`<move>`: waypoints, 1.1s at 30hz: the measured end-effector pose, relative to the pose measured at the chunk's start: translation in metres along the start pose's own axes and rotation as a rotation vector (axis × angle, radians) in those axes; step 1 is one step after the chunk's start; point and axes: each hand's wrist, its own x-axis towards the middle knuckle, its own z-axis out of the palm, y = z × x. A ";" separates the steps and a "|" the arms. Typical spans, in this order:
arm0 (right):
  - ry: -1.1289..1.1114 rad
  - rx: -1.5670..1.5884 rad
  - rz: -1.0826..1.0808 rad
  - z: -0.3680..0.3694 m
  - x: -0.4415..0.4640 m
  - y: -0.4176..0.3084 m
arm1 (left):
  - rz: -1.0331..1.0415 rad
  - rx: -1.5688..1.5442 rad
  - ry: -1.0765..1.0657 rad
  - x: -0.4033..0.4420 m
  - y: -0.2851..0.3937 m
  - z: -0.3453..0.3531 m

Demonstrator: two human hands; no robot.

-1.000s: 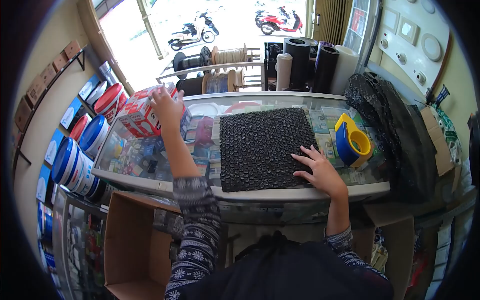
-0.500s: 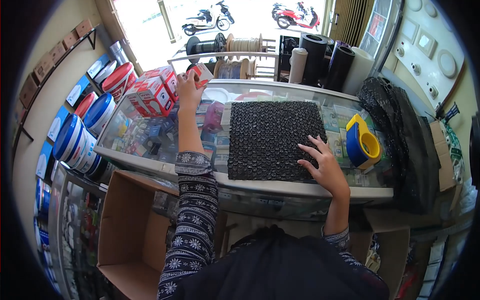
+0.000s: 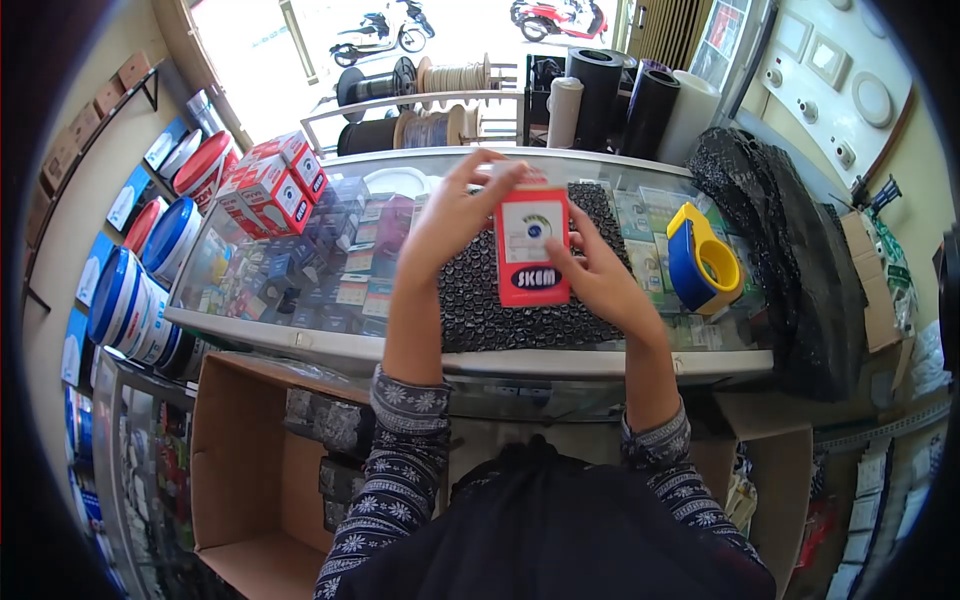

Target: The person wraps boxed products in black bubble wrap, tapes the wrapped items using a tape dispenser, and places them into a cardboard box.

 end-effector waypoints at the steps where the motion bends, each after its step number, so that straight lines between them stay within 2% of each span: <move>1: 0.005 -0.018 0.017 0.001 0.004 0.003 | 0.033 0.139 0.005 0.005 -0.009 0.005; 3: 0.016 -0.056 0.051 0.002 0.017 0.019 | -0.098 0.120 -0.002 0.004 -0.010 0.008; 4: -0.011 0.018 0.132 0.001 0.023 0.024 | -0.042 0.212 0.073 0.003 -0.016 0.007; 6: 0.004 -0.112 0.212 -0.004 0.033 0.029 | 0.072 0.400 0.221 0.000 -0.037 -0.003; 8: 0.005 -0.250 0.261 -0.007 0.038 0.025 | -0.007 0.587 0.391 -0.021 -0.045 -0.016; 10: -0.008 -0.396 0.288 -0.010 0.040 0.014 | -0.220 0.728 0.389 -0.048 -0.046 -0.023; 13: -0.070 -0.571 0.314 -0.010 0.046 0.011 | -0.470 0.800 0.252 -0.064 -0.059 -0.024; 14: -0.095 -0.610 0.372 -0.010 0.047 0.008 | -0.448 0.793 0.257 -0.065 -0.061 -0.022; 17: 0.081 -0.862 0.348 0.000 0.043 0.007 | -0.371 0.762 0.261 -0.065 -0.061 -0.011; 20: 0.285 -0.735 0.080 0.008 0.029 0.002 | -0.326 0.641 0.247 -0.065 -0.054 -0.007; 23: 0.208 -0.683 -0.219 0.011 0.027 0.018 | -0.068 0.472 0.125 -0.062 -0.080 -0.018; 26: 0.184 -0.746 -0.160 0.016 0.023 0.021 | -0.061 0.220 0.115 -0.057 -0.069 -0.017; 29: 0.162 -0.758 -0.106 0.016 0.020 0.012 | 0.072 0.111 0.063 -0.051 -0.061 -0.011; 33: 0.150 -0.765 -0.069 0.016 0.021 0.011 | 0.056 0.079 -0.018 -0.044 -0.032 0.003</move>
